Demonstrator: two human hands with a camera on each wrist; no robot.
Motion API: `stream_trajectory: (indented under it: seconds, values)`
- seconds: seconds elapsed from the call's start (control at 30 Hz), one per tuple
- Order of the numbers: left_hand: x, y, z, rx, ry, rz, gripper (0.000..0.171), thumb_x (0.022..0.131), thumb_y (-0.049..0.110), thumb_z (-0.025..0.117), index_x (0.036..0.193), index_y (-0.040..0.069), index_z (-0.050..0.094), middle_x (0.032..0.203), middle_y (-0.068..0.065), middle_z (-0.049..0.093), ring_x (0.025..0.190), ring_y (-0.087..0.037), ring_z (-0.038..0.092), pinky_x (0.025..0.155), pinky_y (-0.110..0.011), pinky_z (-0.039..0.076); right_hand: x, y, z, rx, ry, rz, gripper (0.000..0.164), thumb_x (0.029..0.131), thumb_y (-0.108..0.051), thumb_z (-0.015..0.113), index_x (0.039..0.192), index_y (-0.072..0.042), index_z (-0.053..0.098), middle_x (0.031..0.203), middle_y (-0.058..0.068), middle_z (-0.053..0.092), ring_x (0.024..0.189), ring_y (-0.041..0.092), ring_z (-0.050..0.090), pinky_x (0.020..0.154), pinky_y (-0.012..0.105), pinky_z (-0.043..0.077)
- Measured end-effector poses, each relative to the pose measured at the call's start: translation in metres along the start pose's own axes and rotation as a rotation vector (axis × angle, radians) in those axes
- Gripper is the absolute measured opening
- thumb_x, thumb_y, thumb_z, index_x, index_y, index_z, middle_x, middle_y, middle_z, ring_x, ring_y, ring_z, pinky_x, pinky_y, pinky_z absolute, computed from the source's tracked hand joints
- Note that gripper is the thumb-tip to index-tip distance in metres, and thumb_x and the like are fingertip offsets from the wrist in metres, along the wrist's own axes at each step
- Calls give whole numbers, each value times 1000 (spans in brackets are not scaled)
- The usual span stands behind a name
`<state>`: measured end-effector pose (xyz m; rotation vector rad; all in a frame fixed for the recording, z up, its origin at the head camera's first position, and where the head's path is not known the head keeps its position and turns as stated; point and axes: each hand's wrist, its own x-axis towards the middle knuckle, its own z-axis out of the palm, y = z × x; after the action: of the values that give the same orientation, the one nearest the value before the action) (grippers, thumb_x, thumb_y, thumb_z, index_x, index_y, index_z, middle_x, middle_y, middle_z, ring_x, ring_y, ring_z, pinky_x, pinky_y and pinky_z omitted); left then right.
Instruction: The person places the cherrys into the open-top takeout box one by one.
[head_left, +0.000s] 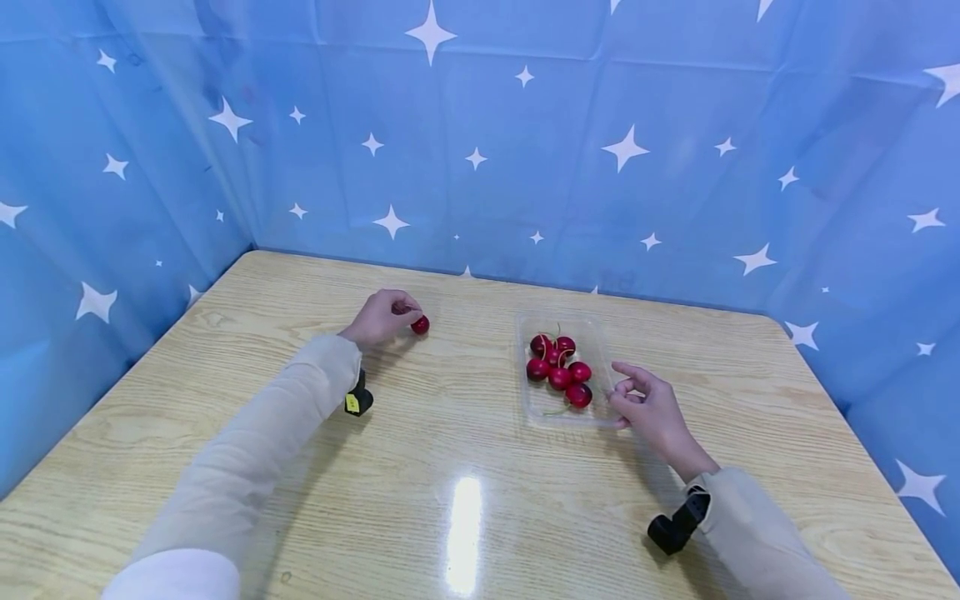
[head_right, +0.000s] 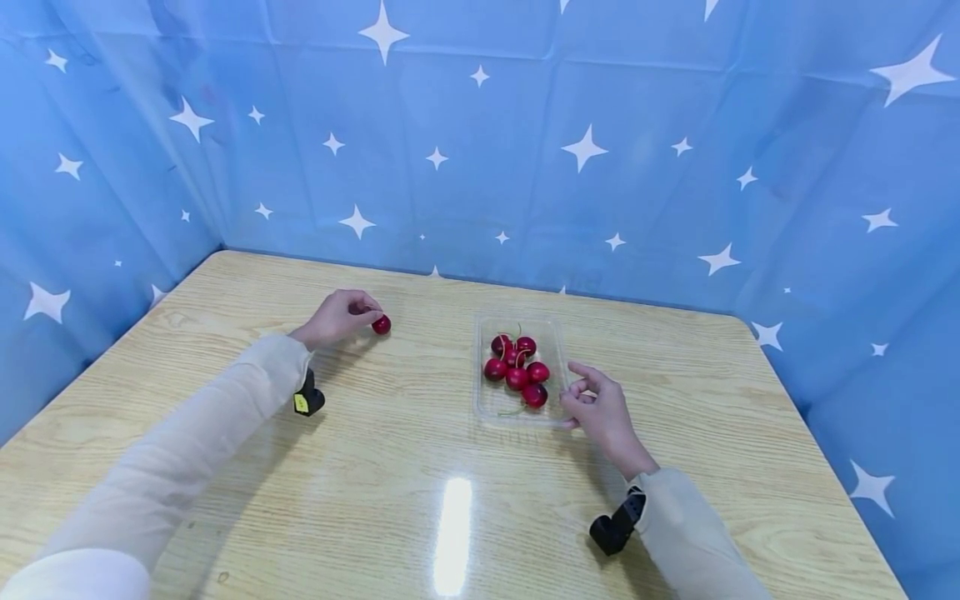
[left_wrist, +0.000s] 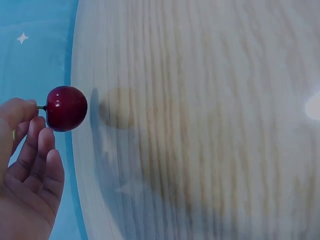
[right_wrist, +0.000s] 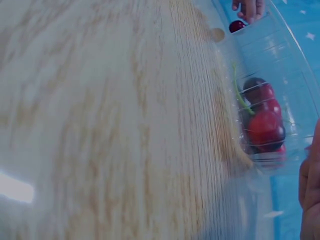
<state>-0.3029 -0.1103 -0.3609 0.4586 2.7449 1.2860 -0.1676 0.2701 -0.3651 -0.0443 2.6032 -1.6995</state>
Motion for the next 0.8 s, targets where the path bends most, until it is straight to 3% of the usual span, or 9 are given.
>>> stream_trajectory:
  seconds: [0.3,0.8]
  values:
    - [-10,13,7,-42,-8,105,12,85,13,58,91,5,64,86,-7,62,80,-20,56,74,-31,44,0,0,0,4,-2,-7,50,86,0,50,132,4,34,82,10,45,51,5,48,52,27,50]
    - [-23,49,36,-66,-82,176,6,83,8,60,87,6,64,83,-4,63,76,-16,56,70,-27,46,-1,2,-1,-4,3,-19,50,84,2,49,132,6,34,81,10,46,51,8,50,52,28,50]
